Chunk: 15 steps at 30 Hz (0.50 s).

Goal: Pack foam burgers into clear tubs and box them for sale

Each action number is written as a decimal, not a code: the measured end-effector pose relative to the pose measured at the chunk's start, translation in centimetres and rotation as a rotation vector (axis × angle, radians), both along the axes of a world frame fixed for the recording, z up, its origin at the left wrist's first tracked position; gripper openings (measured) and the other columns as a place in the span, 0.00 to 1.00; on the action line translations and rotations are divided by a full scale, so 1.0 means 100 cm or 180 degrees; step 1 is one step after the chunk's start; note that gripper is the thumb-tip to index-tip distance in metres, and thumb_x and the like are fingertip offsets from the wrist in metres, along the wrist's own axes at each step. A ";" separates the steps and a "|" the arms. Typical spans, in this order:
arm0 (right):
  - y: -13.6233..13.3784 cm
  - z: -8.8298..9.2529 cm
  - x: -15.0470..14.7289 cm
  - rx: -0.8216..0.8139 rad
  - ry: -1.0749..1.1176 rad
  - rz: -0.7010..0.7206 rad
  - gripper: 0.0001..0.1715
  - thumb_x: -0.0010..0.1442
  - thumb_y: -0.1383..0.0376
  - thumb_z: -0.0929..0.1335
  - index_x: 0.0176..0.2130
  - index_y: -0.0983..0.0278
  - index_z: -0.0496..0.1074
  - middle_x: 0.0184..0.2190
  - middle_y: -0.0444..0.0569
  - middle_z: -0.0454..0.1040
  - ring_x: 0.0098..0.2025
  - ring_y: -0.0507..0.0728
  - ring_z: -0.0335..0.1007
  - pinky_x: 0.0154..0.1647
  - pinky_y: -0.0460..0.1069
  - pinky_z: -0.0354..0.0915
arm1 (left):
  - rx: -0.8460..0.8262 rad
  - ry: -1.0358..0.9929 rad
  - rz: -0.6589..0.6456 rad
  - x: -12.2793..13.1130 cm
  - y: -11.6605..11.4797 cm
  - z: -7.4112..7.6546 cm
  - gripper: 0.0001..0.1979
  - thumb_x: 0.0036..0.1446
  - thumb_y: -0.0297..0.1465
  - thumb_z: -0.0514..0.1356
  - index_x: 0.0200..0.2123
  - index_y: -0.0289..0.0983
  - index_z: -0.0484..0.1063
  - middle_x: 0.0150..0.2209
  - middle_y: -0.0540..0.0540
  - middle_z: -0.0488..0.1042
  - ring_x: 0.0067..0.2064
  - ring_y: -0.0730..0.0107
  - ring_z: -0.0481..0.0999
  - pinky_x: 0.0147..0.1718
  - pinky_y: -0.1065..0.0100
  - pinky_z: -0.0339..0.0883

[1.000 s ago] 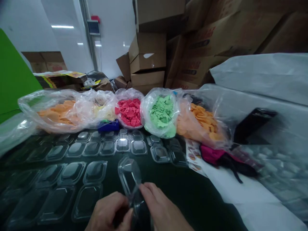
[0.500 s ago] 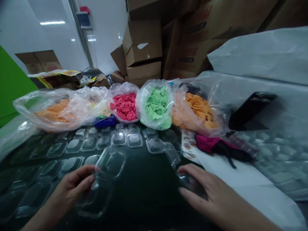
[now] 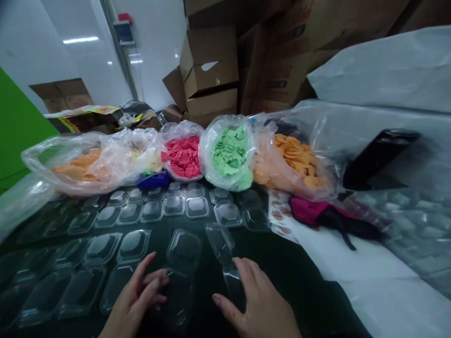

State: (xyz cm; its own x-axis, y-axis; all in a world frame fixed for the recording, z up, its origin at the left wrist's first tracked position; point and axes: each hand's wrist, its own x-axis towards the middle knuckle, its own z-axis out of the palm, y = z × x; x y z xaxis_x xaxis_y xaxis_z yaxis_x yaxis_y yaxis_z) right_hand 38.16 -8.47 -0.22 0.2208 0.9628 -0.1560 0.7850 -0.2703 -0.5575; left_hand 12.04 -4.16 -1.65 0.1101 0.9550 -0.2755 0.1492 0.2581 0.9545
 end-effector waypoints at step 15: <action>-0.017 -0.014 0.033 -0.0528 -0.0190 0.1058 0.39 0.53 0.68 0.66 0.63 0.54 0.60 0.63 0.52 0.61 0.62 0.64 0.60 0.58 0.58 0.65 | 0.3462 0.3326 -0.2269 0.019 0.035 -0.016 0.20 0.50 0.28 0.61 0.48 0.44 0.71 0.52 0.47 0.76 0.50 0.54 0.72 0.45 0.57 0.64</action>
